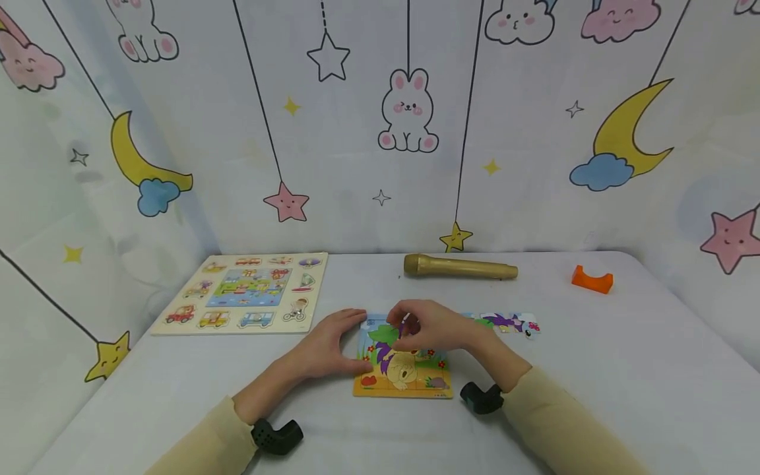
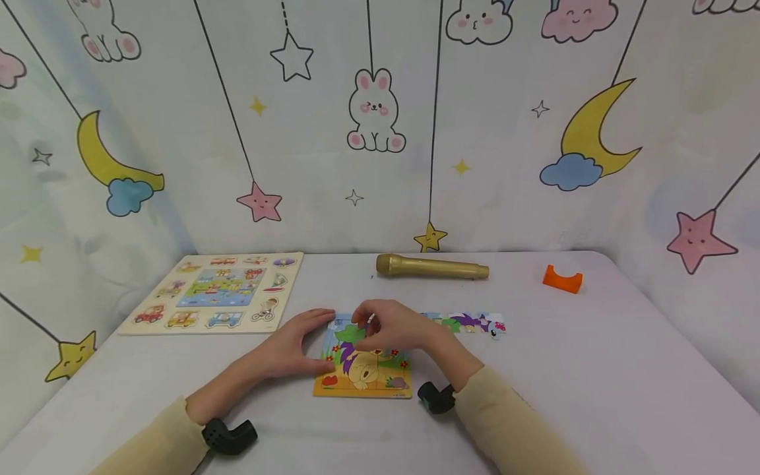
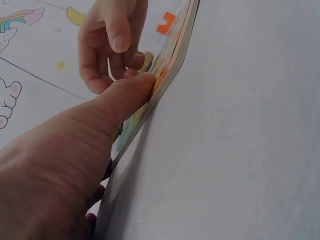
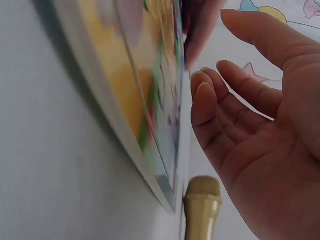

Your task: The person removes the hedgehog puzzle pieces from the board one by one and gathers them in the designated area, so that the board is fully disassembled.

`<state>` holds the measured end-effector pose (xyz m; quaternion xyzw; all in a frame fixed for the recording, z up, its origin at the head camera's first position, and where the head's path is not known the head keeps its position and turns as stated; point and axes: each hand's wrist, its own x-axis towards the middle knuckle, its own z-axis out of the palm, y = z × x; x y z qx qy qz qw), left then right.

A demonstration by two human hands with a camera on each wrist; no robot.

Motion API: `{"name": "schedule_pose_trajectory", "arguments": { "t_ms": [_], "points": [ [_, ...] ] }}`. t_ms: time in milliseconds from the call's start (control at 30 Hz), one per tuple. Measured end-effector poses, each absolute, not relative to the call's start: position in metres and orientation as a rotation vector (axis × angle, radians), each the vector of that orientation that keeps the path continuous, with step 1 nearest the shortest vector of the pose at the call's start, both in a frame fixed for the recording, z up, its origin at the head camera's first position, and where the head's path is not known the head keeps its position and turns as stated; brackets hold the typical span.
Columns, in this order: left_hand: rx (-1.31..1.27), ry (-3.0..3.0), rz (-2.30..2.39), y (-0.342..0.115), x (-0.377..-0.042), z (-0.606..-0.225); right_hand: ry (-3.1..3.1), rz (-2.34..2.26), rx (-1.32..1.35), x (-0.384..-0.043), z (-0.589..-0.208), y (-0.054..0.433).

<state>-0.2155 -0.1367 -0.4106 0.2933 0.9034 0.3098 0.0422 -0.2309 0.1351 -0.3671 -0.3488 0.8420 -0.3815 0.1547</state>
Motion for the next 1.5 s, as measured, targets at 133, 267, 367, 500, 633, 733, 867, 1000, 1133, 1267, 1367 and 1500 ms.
{"name": "schedule_pose_trajectory", "arguments": {
  "t_ms": [133,267,367,500,633,733,867,1000,1133,1267,1367,1500],
  "points": [
    [0.918,2.773,0.931,-0.136,-0.215,-0.410,2.419,-1.057,-0.983,-0.230,-0.372,0.126],
    [0.935,2.779,0.922,-0.135,-0.215,-0.410,2.447,-1.011,-0.983,-0.228,-0.375,0.123],
    [0.952,2.776,0.926,-0.135,-0.215,-0.411,2.458,-0.986,-0.989,-0.226,-0.375,0.122],
    [0.965,2.770,0.932,-0.135,-0.215,-0.411,2.478,-0.941,-0.966,-0.222,-0.375,0.120],
    [0.968,2.772,0.926,-0.135,-0.216,-0.411,2.509,-0.887,-0.953,-0.220,-0.375,0.118],
    [0.979,2.773,0.924,-0.135,-0.216,-0.410,2.534,-0.847,-0.961,-0.220,-0.375,0.116],
    [0.990,2.771,0.926,-0.136,-0.216,-0.410,2.545,-0.815,-0.960,-0.218,-0.373,0.113],
    [0.985,2.772,0.930,-0.136,-0.216,-0.409,2.538,-0.830,-0.961,-0.216,-0.371,0.111],
    [0.981,2.780,0.925,-0.137,-0.216,-0.410,2.504,-0.915,-0.941,-0.217,-0.372,0.111],
    [0.980,2.783,0.921,-0.137,-0.216,-0.411,2.476,-0.980,-0.938,-0.218,-0.373,0.111],
    [0.982,2.783,0.921,-0.138,-0.216,-0.410,2.479,-1.001,-0.967,-0.219,-0.374,0.110],
    [0.988,2.788,0.911,-0.138,-0.217,-0.411,2.501,-1.016,-0.983,-0.218,-0.374,0.108]
  ]
}}
